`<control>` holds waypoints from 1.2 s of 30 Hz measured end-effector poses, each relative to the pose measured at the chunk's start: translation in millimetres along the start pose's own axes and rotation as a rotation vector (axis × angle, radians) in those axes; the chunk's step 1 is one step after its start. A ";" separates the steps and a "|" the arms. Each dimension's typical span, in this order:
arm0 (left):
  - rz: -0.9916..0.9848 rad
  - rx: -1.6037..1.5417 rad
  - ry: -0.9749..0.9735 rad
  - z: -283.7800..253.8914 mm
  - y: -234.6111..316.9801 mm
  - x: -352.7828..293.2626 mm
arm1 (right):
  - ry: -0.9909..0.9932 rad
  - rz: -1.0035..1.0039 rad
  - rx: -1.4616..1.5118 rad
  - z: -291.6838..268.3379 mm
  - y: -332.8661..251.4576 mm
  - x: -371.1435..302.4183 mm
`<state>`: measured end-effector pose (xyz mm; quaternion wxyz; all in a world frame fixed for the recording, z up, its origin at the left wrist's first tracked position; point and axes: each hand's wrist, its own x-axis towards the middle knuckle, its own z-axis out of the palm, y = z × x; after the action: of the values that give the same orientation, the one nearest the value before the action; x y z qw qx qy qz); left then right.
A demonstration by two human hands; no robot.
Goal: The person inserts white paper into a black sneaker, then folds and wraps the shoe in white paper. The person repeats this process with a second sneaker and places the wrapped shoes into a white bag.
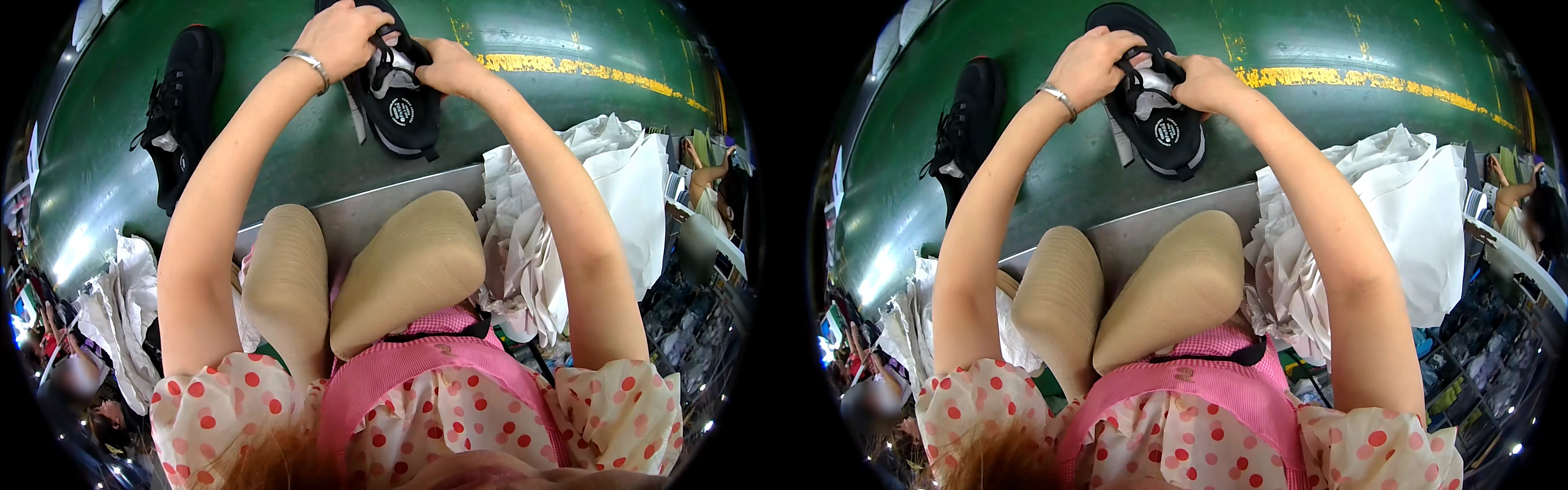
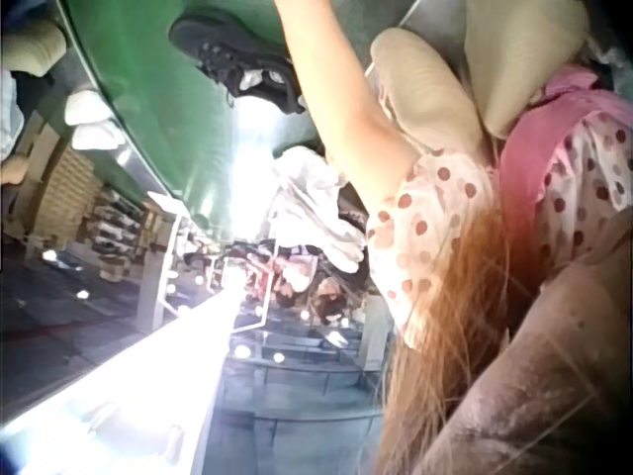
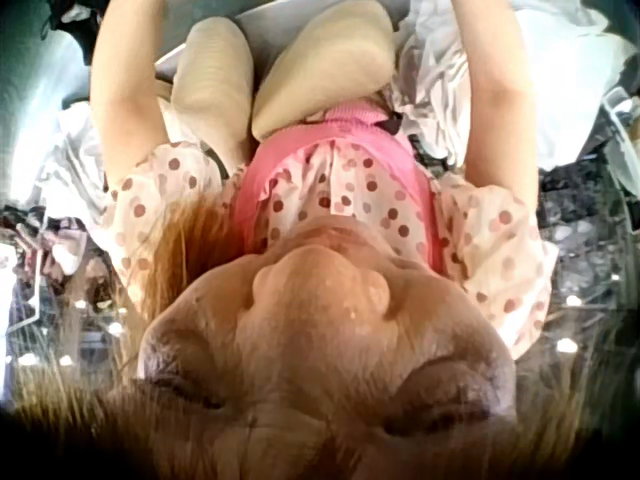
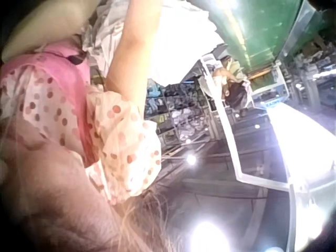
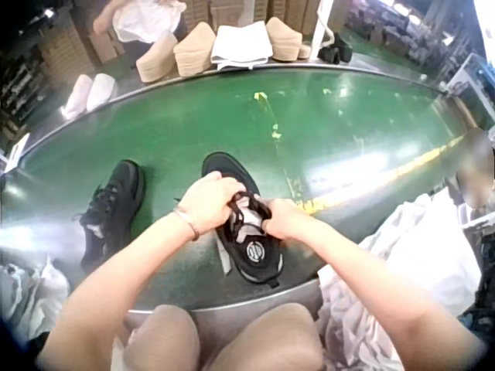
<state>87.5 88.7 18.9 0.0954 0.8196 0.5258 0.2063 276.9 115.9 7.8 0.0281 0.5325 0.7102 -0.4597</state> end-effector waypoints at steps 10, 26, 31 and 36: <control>-0.506 -0.846 -0.031 -10.6 -29.2 55.1 | -0.140 0.061 0.109 -10.9 -0.8 16.0; -1.057 -1.596 -0.051 -64.6 92.7 -74.0 | 0.315 -0.062 -0.123 0.8 -38.6 -43.4; -1.089 -1.687 0.201 -66.1 111.5 -45.9 | 0.518 -0.183 -0.178 -10.7 -69.7 -75.1; -1.035 -1.761 0.687 -29.8 135.6 7.5 | 0.729 -0.291 -0.036 -40.5 -80.3 -102.5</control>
<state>188.7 35.5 98.1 0.5748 0.0393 0.4740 0.6659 276.4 67.8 135.4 -0.2819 0.5541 0.7497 -0.2269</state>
